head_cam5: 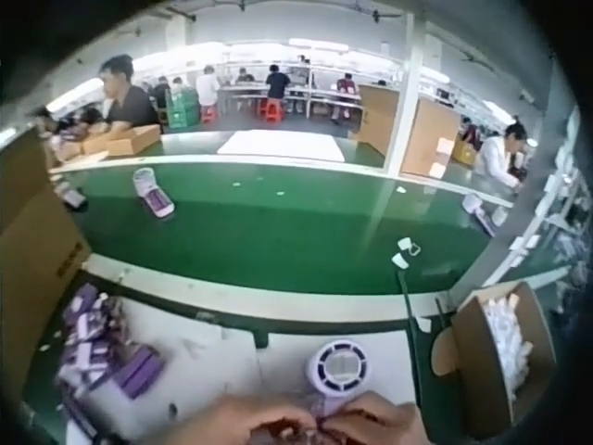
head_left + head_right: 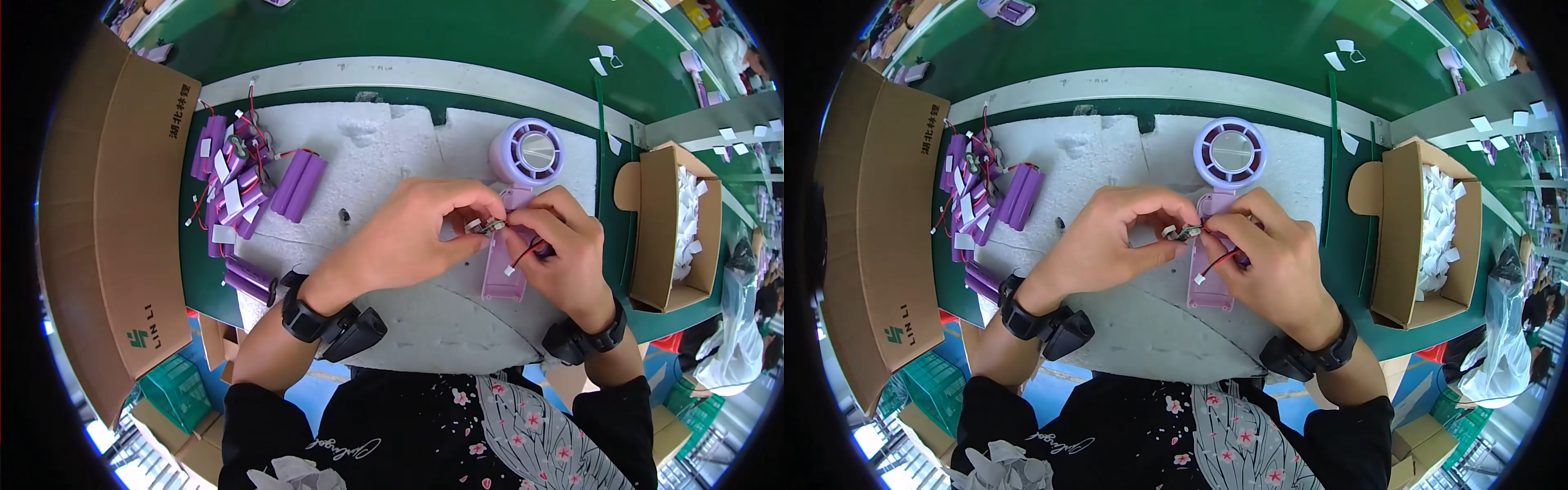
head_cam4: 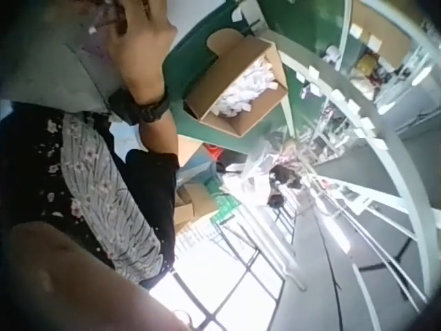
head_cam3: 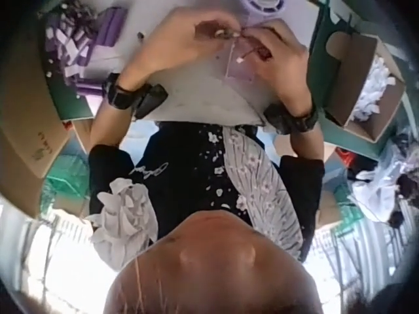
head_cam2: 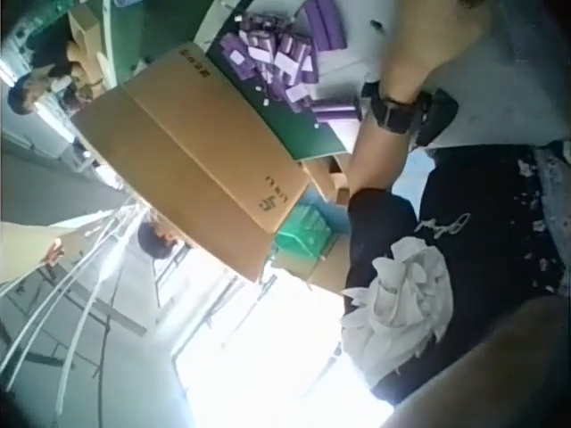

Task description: The person connects a battery pack to a circuit board inside a fan housing, fits the battery into the housing, and sets it aside. They then take another battery pack from a box, apply a piece of tape to it, and connect it to the circuit board of another fan housing.

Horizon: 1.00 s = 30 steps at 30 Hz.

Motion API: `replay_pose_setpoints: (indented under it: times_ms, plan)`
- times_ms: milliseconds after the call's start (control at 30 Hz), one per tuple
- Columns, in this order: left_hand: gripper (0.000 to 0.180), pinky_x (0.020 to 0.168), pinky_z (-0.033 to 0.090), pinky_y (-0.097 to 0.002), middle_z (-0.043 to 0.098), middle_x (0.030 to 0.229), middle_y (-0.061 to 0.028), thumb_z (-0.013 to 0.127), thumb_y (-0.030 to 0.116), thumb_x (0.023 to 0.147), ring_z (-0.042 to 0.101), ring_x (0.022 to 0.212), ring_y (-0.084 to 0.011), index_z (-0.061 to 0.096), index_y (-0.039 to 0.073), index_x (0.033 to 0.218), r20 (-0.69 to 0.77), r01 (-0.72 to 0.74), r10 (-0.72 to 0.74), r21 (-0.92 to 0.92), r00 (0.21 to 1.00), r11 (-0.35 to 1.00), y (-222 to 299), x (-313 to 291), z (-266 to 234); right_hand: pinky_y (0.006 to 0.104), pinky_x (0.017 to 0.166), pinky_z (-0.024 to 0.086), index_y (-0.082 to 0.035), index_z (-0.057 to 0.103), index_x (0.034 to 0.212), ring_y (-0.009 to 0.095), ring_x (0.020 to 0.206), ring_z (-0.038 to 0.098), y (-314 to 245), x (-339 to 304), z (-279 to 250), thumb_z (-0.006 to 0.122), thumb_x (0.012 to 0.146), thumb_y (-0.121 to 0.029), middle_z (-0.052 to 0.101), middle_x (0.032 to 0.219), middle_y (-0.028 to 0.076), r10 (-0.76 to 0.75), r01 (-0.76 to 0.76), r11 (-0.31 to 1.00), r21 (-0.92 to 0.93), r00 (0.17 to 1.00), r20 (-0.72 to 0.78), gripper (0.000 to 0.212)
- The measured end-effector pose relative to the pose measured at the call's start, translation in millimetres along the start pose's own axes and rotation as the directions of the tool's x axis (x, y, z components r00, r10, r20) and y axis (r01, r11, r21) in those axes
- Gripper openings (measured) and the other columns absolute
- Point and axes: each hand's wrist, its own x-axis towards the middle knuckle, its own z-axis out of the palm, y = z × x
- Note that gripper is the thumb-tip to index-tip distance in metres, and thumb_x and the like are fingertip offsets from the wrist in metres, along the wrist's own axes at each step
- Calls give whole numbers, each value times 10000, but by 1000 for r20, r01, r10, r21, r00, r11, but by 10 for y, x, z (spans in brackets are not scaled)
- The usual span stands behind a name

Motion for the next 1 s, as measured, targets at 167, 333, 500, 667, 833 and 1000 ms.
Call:
replay_pose_setpoints:
  times_ms: [167, 333, 500, 667, 833, 1000]
  plan:
    - [279, 818, 523, -275, 667, 1038, -58, 673, -87, 804, 609, 900, -114, 643, 4, 1067, -34, -14, 12, -47, 999, 999, -20, -15, 18, 268, 542, 502, -13, 687, 844, 170, 636, 617, -57, -7, 0, 792, 680, 16, 588, 832, 71, 66, -65, 997, 37, 998, -15, 197]
    - [314, 789, 523, -283, 662, 1002, -64, 663, -92, 789, 617, 878, -137, 648, 9, 1086, -37, -70, 70, -18, 997, 997, -68, -6, 29, 268, 540, 487, -11, 691, 839, 165, 632, 597, -70, -30, 40, 793, 688, 12, 572, 821, 68, 74, -74, 997, 22, 997, -4, 184]
    - [335, 734, 517, -286, 646, 973, -75, 646, -119, 742, 626, 834, -183, 688, 45, 1031, 0, -154, 155, 137, 988, 979, -20, 13, 0, 279, 514, 463, -34, 693, 801, 163, 600, 556, -34, -7, 28, 795, 660, 0, 528, 787, 55, 41, -41, 999, 30, 999, 3, 177]
    - [301, 678, 507, -298, 619, 930, -85, 637, -120, 699, 620, 802, -229, 720, 85, 903, -110, -305, 361, 346, 926, 887, -148, 14, 67, 276, 505, 447, -53, 694, 763, 157, 582, 524, -33, 3, 22, 783, 612, 7, 483, 769, 46, 3, -3, 1000, -4, 999, 37, 185]
    - [257, 674, 509, -308, 606, 908, -93, 646, -103, 705, 623, 801, -239, 708, 85, 869, -111, -255, 307, 334, 945, 908, -44, -24, 96, 270, 516, 441, -51, 685, 740, 161, 581, 513, -18, -9, 13, 769, 586, 25, 467, 772, 50, -7, 10, 999, -32, 997, 74, 191]
    - [257, 688, 510, -316, 610, 912, -99, 642, -110, 707, 627, 795, -250, 662, 57, 902, -133, -321, 352, 211, 927, 924, -26, -17, 194, 313, 480, 474, -82, 670, 733, 174, 589, 560, -7, -7, -11, 787, 607, -45, 504, 787, 37, -44, 52, 996, -66, 993, 114, 175]
